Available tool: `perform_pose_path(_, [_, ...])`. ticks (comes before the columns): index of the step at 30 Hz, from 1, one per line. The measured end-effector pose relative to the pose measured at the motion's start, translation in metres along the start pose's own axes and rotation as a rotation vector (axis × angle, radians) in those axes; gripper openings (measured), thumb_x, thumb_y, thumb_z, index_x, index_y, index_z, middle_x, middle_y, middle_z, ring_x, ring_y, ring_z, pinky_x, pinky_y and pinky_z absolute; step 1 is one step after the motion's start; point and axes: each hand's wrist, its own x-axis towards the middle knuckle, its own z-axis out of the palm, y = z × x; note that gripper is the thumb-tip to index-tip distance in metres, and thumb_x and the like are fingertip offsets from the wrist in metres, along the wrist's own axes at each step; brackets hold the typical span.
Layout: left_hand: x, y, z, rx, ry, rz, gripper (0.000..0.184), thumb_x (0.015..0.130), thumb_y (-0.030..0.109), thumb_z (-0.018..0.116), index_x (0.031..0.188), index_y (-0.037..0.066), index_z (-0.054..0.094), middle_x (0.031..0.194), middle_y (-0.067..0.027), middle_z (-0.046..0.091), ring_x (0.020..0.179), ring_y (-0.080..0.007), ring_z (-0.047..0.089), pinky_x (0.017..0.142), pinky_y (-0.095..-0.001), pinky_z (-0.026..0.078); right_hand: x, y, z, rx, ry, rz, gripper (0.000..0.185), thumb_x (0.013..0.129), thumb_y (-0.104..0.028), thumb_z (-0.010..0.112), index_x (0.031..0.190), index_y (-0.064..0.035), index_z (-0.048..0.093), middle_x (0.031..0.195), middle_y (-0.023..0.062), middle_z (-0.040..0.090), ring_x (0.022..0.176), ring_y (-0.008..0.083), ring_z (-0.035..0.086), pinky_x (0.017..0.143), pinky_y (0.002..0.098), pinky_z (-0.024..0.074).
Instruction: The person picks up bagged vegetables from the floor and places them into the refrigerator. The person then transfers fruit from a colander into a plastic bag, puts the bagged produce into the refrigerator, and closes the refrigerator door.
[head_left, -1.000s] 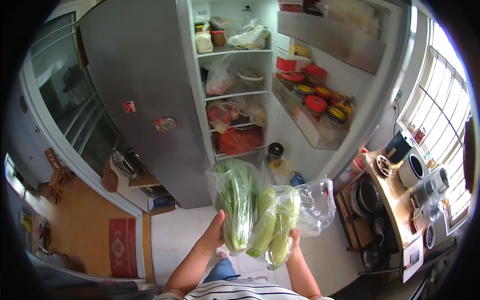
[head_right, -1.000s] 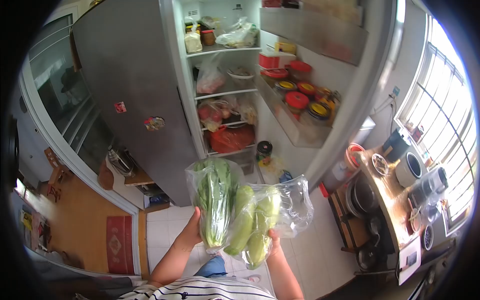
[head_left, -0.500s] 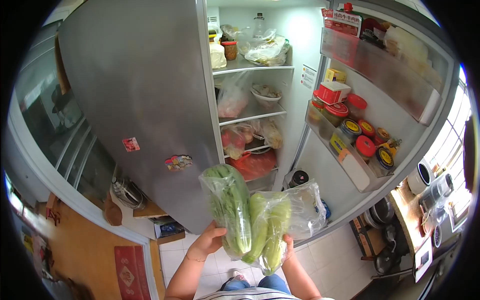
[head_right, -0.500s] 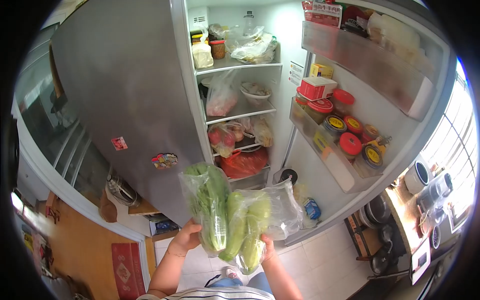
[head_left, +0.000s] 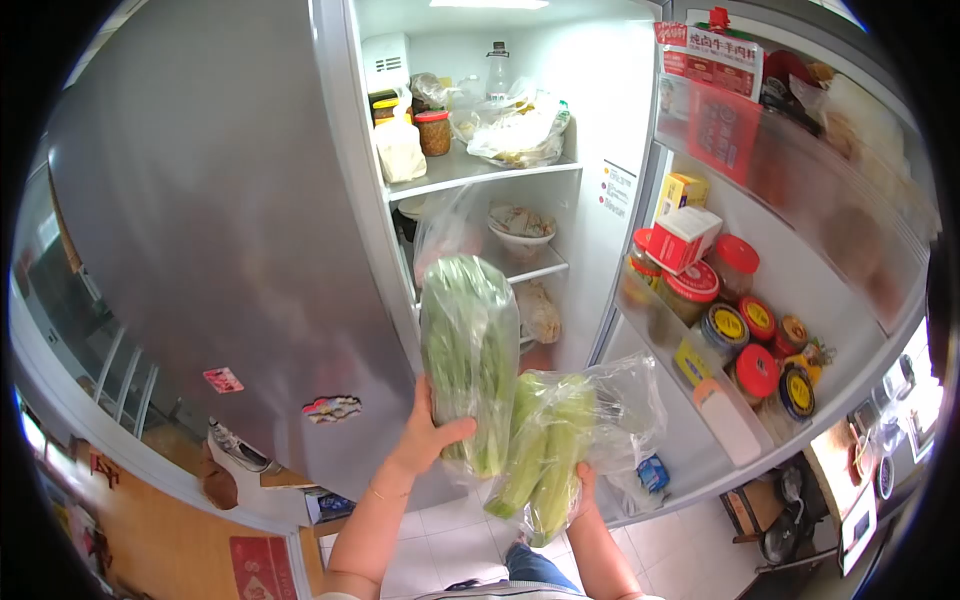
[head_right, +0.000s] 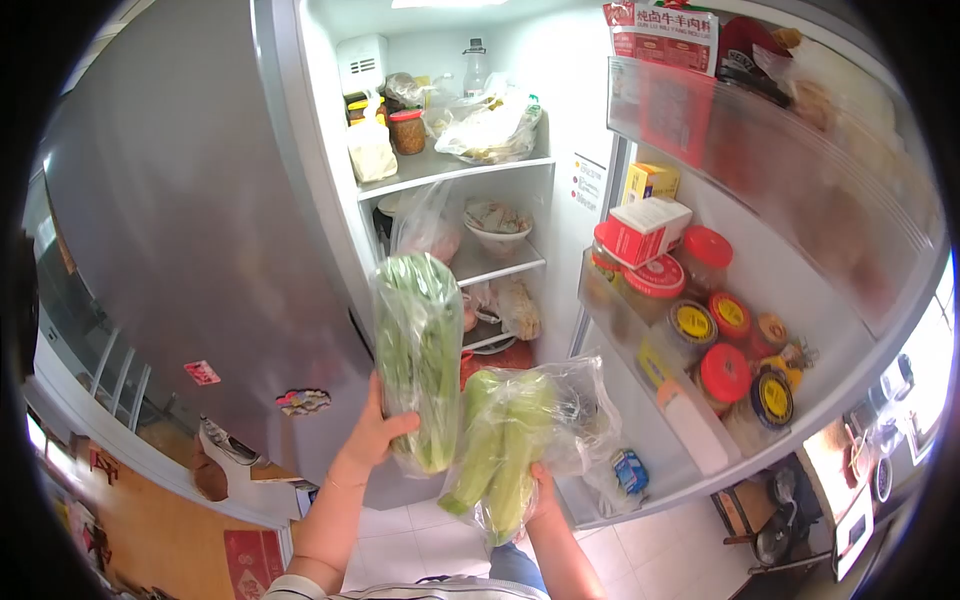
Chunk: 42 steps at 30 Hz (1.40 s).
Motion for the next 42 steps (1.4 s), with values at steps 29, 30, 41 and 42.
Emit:
perform_pose_path(29, [0.514, 0.164, -0.016, 1.338, 0.37, 0.691, 0.062, 0.069, 0.035, 0.079, 0.111, -0.004, 0.056, 0.104, -0.0126, 0.065, 0.098, -0.0218, 0.061, 0.087, -0.0319, 0.047, 0.191, -0.095, 0.096, -0.13, -0.22, -0.076, 0.068, 0.08, -0.038, 0.065, 0.133, -0.0015, 0.043, 0.119, 0.0169, 0.06, 0.102, 0.0296, 0.063, 0.084, 0.0413, 0.0549])
perform_pose_path(30, [0.517, 0.166, -0.015, 1.121, 0.394, 0.625, 0.062, 0.069, 0.036, 0.079, 0.11, -0.004, 0.057, 0.104, -0.0132, 0.066, 0.099, -0.0216, 0.061, 0.087, -0.0318, 0.047, 0.192, -0.097, 0.098, -0.122, -0.214, -0.088, 0.068, 0.081, -0.038, 0.065, 0.133, -0.0015, 0.042, 0.119, 0.0169, 0.06, 0.102, 0.0295, 0.063, 0.084, 0.0413, 0.0548])
perform_pose_path(41, [0.546, 0.165, -0.022, 0.891, 0.231, 0.324, 0.08, 0.063, 0.048, 0.077, 0.118, -0.007, 0.057, 0.117, -0.0227, 0.062, 0.108, -0.0292, 0.061, 0.092, -0.035, 0.046, 0.197, -0.111, 0.114, -0.251, -0.026, -0.176, 0.072, 0.077, -0.046, 0.062, 0.133, -0.0033, 0.044, 0.122, 0.0167, 0.057, 0.106, 0.0273, 0.06, 0.087, 0.0394, 0.0528])
perform_pose_path(42, [0.551, 0.167, -0.025, 0.864, 0.212, 0.291, 0.081, 0.063, 0.047, 0.076, 0.12, -0.007, 0.056, 0.117, -0.0222, 0.062, 0.107, -0.0285, 0.061, 0.092, -0.0346, 0.046, 0.199, -0.111, 0.11, -0.234, -0.027, -0.164, 0.073, 0.077, -0.047, 0.062, 0.133, -0.0035, 0.044, 0.122, 0.0168, 0.057, 0.106, 0.0276, 0.06, 0.087, 0.0395, 0.0527])
